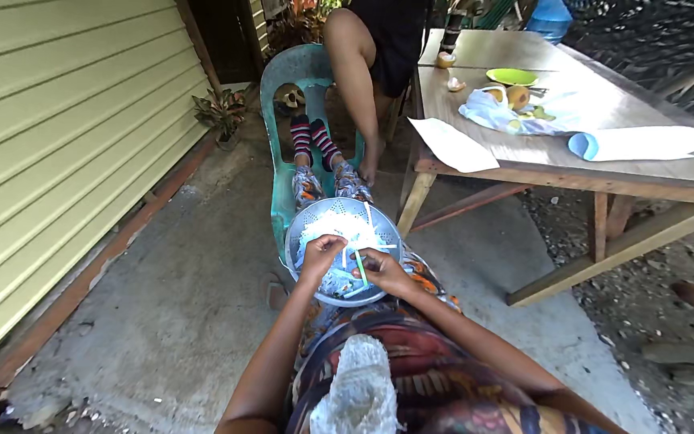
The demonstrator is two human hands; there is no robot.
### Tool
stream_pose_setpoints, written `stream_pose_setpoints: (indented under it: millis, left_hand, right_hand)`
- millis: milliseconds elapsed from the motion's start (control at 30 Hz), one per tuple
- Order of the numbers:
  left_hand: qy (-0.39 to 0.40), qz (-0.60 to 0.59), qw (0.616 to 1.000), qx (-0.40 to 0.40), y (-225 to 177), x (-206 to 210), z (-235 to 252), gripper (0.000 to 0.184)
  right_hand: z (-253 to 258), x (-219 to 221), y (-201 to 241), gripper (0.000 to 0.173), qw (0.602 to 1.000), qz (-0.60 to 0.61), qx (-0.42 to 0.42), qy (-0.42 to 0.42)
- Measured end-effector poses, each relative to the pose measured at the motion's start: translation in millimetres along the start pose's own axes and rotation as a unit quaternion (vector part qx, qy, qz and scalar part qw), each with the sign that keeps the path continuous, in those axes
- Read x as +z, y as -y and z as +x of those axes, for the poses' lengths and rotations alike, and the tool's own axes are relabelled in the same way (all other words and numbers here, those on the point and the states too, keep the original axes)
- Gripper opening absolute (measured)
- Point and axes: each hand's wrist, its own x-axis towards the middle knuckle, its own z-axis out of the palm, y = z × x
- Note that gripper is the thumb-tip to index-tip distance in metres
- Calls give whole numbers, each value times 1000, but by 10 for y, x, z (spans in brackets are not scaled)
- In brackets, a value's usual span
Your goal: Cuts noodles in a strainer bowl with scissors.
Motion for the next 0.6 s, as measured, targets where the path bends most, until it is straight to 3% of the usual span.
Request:
stream_pose_setpoints:
  millis: [200, 400, 600]
  left_hand:
    - [-3, 11, 1000, -12, -20, 8, -4, 6]
    - [-11, 6, 1000, -9, 3, -2, 6, 6]
    - [7, 12, 1000, -11, -9, 1, -4, 6]
  right_hand:
    - [-9, 5, -3, 32, 1000, 17, -11, -13]
    - [-1, -9, -19, 45, 999, -28, -4, 20]
    - [2, -6, -15, 44, 1000, -18, -6, 11]
